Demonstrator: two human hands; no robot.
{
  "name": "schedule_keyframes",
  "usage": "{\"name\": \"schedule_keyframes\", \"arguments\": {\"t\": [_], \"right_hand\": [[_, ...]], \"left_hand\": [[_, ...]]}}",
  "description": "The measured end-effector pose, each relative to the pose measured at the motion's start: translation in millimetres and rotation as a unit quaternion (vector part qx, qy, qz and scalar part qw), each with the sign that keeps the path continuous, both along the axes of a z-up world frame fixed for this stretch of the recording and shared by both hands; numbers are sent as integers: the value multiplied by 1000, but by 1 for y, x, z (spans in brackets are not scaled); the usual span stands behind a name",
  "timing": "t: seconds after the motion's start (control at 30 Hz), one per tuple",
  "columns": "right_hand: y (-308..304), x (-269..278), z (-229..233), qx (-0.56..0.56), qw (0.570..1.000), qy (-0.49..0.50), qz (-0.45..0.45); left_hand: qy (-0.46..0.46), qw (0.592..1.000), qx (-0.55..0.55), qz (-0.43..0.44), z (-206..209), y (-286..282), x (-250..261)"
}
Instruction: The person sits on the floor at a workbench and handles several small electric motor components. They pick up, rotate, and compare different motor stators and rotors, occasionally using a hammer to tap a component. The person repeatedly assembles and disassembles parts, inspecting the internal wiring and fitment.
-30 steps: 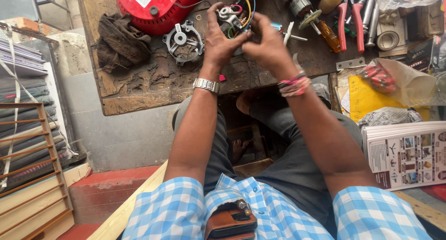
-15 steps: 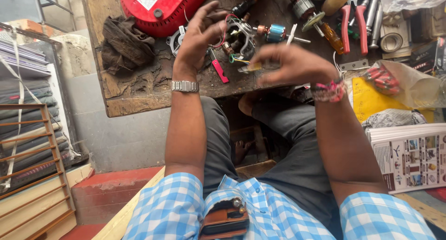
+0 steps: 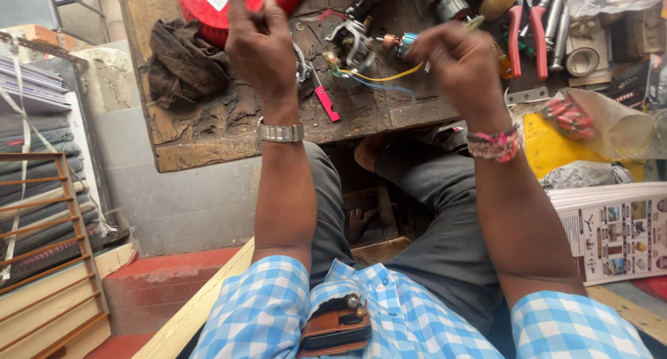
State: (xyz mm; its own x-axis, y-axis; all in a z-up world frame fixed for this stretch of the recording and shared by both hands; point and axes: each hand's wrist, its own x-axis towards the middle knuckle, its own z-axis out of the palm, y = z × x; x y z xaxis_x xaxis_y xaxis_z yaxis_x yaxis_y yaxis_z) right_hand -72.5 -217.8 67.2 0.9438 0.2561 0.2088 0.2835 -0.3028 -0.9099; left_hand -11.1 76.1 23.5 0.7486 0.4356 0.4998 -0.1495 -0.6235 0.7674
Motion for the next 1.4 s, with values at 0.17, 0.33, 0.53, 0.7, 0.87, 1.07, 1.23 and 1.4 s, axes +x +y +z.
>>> {"name": "schedule_keyframes", "arguments": {"t": [0.17, 0.33, 0.53, 0.7, 0.87, 1.07, 1.23, 1.4], "right_hand": [[-26, 28, -30, -111, 968, -101, -200], [-43, 28, -46, -278, 943, -84, -159], [-40, 29, -46, -437, 899, -26, -34], [-36, 30, -50, -461, 887, 7, -13], [-30, 31, -54, -475, 880, -17, -29], [-28, 32, -57, -429, 900, -38, -68], [-32, 33, -54, -378, 913, -127, -79], [-52, 31, -30, -194, 970, -75, -123]], "left_hand": [[-38, 973, 145, -174, 12, -55, 5], [259, 916, 251, -175, 13, -65, 16], [344, 911, 196, -118, 0, -63, 23], [358, 908, 178, -125, -10, -56, 23], [330, 914, 198, -129, -7, -58, 18], [226, 948, 175, -141, -7, -56, 13], [148, 972, 32, -180, -6, -33, 16], [95, 943, -246, -204, -5, -21, 16]]}}
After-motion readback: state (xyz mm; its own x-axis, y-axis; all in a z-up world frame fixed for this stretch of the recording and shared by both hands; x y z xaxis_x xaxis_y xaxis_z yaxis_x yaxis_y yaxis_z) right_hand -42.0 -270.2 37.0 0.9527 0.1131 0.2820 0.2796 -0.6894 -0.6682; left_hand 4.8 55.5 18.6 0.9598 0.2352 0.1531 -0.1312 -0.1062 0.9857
